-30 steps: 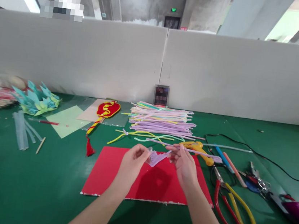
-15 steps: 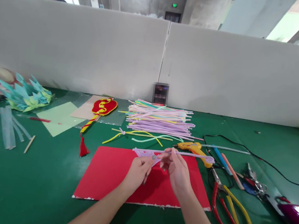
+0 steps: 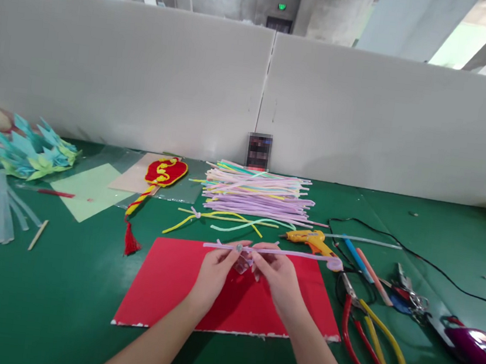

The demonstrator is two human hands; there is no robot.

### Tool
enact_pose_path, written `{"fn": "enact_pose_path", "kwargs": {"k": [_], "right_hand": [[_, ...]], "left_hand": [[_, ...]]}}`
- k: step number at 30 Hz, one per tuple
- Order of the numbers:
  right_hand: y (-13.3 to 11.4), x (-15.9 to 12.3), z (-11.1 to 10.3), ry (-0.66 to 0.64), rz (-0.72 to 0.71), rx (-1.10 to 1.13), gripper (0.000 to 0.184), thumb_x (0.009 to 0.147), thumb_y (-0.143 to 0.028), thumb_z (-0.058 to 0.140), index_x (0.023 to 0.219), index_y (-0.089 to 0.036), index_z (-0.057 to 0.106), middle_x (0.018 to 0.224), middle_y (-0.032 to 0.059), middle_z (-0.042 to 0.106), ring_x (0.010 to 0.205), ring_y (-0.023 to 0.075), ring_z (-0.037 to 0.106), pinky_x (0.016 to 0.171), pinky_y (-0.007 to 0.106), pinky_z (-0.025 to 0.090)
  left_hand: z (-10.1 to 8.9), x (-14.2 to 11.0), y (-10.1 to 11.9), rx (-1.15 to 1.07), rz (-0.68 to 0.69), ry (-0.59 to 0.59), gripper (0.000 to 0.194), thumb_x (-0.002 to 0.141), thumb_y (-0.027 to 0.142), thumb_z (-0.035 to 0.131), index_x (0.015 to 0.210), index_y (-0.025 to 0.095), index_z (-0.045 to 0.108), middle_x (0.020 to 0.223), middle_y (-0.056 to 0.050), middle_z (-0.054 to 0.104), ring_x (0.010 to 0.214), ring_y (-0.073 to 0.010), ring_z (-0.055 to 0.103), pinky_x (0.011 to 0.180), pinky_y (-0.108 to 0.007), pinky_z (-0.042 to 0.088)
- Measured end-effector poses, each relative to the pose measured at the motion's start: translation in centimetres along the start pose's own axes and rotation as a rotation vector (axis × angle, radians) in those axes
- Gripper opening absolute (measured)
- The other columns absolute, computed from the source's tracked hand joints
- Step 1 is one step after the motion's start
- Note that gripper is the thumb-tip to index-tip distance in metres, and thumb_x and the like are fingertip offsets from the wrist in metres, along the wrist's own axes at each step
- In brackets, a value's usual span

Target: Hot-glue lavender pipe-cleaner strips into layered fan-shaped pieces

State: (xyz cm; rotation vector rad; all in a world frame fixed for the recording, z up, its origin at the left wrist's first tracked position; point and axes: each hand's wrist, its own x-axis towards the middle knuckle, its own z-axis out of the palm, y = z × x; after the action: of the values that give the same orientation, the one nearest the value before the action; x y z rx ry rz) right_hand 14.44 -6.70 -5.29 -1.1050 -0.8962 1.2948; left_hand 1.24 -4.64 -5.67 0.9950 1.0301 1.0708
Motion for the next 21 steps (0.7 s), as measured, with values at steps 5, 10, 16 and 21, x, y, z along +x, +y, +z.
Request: {"fn": "enact_pose_path", "kwargs": {"k": [5,10,16,21], "right_hand": [[-0.03,0.14,-0.23,0.075,-0.021,0.041,0.024,0.071,-0.04,0.066,0.08,-0.018,0.063,0.064,-0.0008,0.061,0.052,0.0096,0.051,0.047,0.022,0.041],[-0.03,0.36,-0.64,0.143,-0.038,0.148,0.022,0.072,-0.038,0.066,0.083,-0.019,0.062,0.07,0.0005,0.063,0.054,0.0088,0.05,0.047,0.021,0.04],[-0.15,0.35,-0.62,0.152,-0.042,0.201,0.019,0.073,-0.036,0.066,0.082,-0.02,0.061,0.071,-0.0006,0.062,0.054,0.008,0.049,0.047,0.02,0.039],[-0.3,0.26,-0.65,0.153,-0.046,0.2,0.02,0.074,-0.036,0.065,0.083,-0.019,0.06,0.075,0.0014,0.064,0.055,0.0085,0.048,0.048,0.021,0.038]], "left_hand": [[0.2,0.25,0.03,0.052,0.004,-0.071,0.033,0.064,0.03,0.071,0.093,0.015,0.066,0.09,-0.008,0.07,0.083,-0.0204,0.064,0.074,-0.029,0.049],[0.16,0.27,-0.41,0.142,0.033,-0.012,0.024,0.073,0.037,0.059,0.063,0.017,0.055,0.046,0.003,0.056,0.043,-0.0116,0.053,0.049,-0.023,0.043],[0.02,-0.16,-0.86,0.227,0.016,-0.101,0.036,0.081,0.048,0.044,0.058,0.019,0.043,0.03,0.009,0.034,0.027,-0.0068,0.029,0.035,-0.019,0.024],[0.31,-0.46,-0.4,0.203,0.033,-0.121,0.032,0.082,0.041,0.045,0.058,0.019,0.045,0.034,0.007,0.042,0.033,-0.0083,0.038,0.041,-0.02,0.034]]}}
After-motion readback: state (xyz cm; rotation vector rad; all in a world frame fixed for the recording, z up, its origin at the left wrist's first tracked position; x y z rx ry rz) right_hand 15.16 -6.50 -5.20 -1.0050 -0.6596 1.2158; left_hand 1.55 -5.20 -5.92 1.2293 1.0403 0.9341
